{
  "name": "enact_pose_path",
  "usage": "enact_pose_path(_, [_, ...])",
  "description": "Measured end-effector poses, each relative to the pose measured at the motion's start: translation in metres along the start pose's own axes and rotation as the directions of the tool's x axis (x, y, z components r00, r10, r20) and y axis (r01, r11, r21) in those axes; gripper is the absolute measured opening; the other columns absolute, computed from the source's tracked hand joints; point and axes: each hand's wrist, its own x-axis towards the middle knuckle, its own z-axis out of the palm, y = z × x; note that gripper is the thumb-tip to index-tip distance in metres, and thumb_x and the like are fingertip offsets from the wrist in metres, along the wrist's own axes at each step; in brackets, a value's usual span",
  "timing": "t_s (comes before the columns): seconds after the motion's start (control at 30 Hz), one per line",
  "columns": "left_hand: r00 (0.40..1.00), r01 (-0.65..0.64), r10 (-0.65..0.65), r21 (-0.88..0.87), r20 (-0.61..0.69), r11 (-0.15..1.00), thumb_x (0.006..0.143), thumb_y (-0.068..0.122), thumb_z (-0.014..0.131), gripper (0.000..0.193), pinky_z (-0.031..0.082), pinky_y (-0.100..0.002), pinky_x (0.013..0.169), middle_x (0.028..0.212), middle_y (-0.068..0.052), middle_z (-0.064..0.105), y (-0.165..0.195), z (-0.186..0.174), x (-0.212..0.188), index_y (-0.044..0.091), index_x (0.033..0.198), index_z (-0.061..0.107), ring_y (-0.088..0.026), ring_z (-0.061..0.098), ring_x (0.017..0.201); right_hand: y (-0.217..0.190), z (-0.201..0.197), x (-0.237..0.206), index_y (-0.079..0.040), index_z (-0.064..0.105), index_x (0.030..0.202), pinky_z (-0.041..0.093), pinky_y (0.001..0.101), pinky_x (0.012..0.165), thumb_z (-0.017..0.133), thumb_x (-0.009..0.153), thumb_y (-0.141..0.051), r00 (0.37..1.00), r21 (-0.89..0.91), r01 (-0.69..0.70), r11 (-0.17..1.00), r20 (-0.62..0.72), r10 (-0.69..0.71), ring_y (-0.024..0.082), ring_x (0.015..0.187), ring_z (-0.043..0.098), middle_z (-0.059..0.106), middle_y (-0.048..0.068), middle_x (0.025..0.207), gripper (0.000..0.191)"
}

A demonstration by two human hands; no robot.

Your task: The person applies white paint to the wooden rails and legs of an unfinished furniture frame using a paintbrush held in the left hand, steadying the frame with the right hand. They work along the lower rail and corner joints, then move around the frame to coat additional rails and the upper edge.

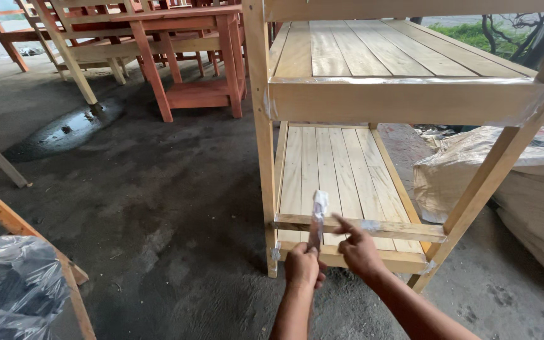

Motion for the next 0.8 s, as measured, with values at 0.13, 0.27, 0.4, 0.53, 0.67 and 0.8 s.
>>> enact_pose_path(0.13, [0.998,-0.035,0.037,0.028,-0.052,0.999,0.101,0.022,0.055,0.022,0.044,-0.031,0.036,0.066,-0.008,0.069,0.006,-0.013,-0.003,0.007,0.105,0.069,-0.017,0.060,0.043,0.001,0.013,0.007,-0.028,0.044,0.156,0.058,0.0289,0.069,0.049,0.081,0.009,0.986,0.163,0.024,0.986,0.158,-0.050,0.015,0.074,0.062,0.067,0.010,0.115,0.084])
enact_pose_path(0.27, [0.994,-0.069,0.069,0.003,-0.080,0.998,0.101,0.022,0.054,0.023,0.045,-0.032,0.037,0.067,-0.009,0.069,0.007,-0.020,-0.005,0.005,0.105,0.069,-0.017,0.060,0.043,0.007,0.022,0.020,-0.027,0.041,0.158,0.058,0.0303,0.067,0.048,0.082,0.007,0.974,0.176,-0.005,0.984,0.223,-0.034,0.015,0.071,0.060,0.066,0.011,0.113,0.083])
enact_pose_path(0.4, [0.994,-0.052,0.050,-0.025,-0.097,0.998,0.101,0.023,0.053,0.023,0.046,-0.031,0.037,0.069,-0.009,0.071,0.008,-0.026,-0.004,0.006,0.107,0.069,-0.016,0.061,0.045,0.013,0.026,0.027,-0.026,0.039,0.158,0.057,0.0308,0.067,0.052,0.086,0.004,0.974,0.140,-0.015,0.990,0.224,-0.017,0.016,0.071,0.061,0.066,0.011,0.114,0.079])
enact_pose_path(0.53, [0.996,-0.024,0.022,-0.015,-0.092,1.000,0.102,0.023,0.053,0.024,0.045,-0.030,0.037,0.069,-0.008,0.070,0.012,-0.031,-0.008,0.006,0.110,0.069,-0.016,0.060,0.045,0.011,0.029,0.028,-0.030,0.034,0.159,0.060,0.0315,0.070,0.053,0.088,0.001,0.973,0.079,-0.020,0.997,0.231,0.001,0.016,0.073,0.063,0.068,0.010,0.117,0.080])
enact_pose_path(0.67, [0.996,-0.015,0.014,-0.014,-0.086,1.000,0.103,0.023,0.052,0.025,0.045,-0.029,0.037,0.070,-0.007,0.069,0.014,-0.032,-0.013,0.008,0.113,0.069,-0.013,0.059,0.045,0.005,0.036,0.030,-0.041,0.033,0.159,0.062,0.0347,0.076,0.054,0.088,0.000,0.978,-0.146,-0.020,0.989,0.200,0.049,0.017,0.080,0.066,0.068,0.009,0.119,0.084])
enact_pose_path(0.8, [0.996,-0.002,-0.001,-0.031,-0.088,1.000,0.103,0.022,0.051,0.024,0.043,-0.029,0.037,0.069,-0.007,0.068,0.013,-0.032,-0.012,0.009,0.113,0.068,-0.014,0.057,0.044,0.004,0.037,0.029,-0.046,0.032,0.158,0.057,0.0330,0.090,0.057,0.087,-0.002,0.980,-0.397,0.149,0.906,0.182,-0.081,0.013,0.098,0.069,0.073,0.005,0.118,0.087])
